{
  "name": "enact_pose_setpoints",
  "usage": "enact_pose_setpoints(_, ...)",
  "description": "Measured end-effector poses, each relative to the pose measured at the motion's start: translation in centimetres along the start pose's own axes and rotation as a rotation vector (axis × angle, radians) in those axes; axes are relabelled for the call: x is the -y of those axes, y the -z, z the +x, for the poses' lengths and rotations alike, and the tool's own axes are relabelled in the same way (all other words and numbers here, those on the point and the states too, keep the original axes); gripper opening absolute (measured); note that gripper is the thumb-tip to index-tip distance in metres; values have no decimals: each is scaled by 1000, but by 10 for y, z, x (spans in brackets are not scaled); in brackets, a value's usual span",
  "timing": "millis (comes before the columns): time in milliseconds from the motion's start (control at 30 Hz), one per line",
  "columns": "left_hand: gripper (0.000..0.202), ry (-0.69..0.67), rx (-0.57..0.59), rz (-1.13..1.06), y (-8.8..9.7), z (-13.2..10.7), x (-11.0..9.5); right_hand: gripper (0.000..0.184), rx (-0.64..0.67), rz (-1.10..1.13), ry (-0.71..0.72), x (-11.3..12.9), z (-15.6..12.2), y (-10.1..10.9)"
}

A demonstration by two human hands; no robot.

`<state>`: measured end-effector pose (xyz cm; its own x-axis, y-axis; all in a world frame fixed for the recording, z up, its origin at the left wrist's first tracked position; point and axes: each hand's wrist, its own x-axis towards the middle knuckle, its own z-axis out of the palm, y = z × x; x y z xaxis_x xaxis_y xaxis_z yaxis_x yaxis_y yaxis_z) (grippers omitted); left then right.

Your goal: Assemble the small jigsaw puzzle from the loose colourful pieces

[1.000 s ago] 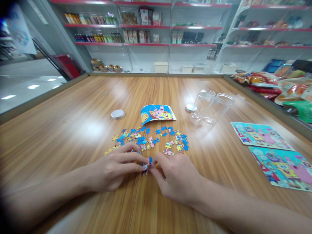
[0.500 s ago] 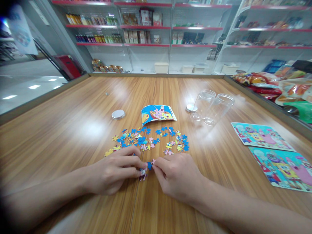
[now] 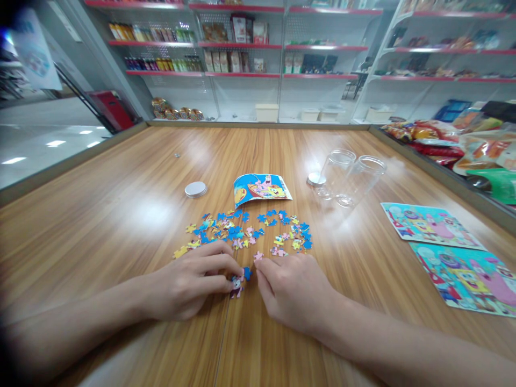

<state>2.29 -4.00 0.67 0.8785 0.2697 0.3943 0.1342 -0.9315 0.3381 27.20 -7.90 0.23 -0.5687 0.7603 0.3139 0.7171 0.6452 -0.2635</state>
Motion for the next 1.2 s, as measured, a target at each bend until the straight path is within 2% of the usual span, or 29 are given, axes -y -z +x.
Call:
enact_pose_setpoints(100,26,49,13,43,2,1,-3,20,-42,29,44,2,0,2)
enact_pose_setpoints(333,26,100,52,23,3,0,-4,21,186,23,102,6,2,5)
enact_pose_setpoints(533,29,167,86,-7,5,3,-6,22,268,-14,87,5,5,7)
enact_pose_setpoints(767,34,173,94,-21,5,2,-7,20,295,-37,66,10,7,11)
enact_pose_setpoints(933,33,168,71,0,4,2,-7,24,303,-10,52,13,5,11)
enact_pose_setpoints(1200,36,147,56,12,2,-2,-7,24,260,-27,74,14,5,10)
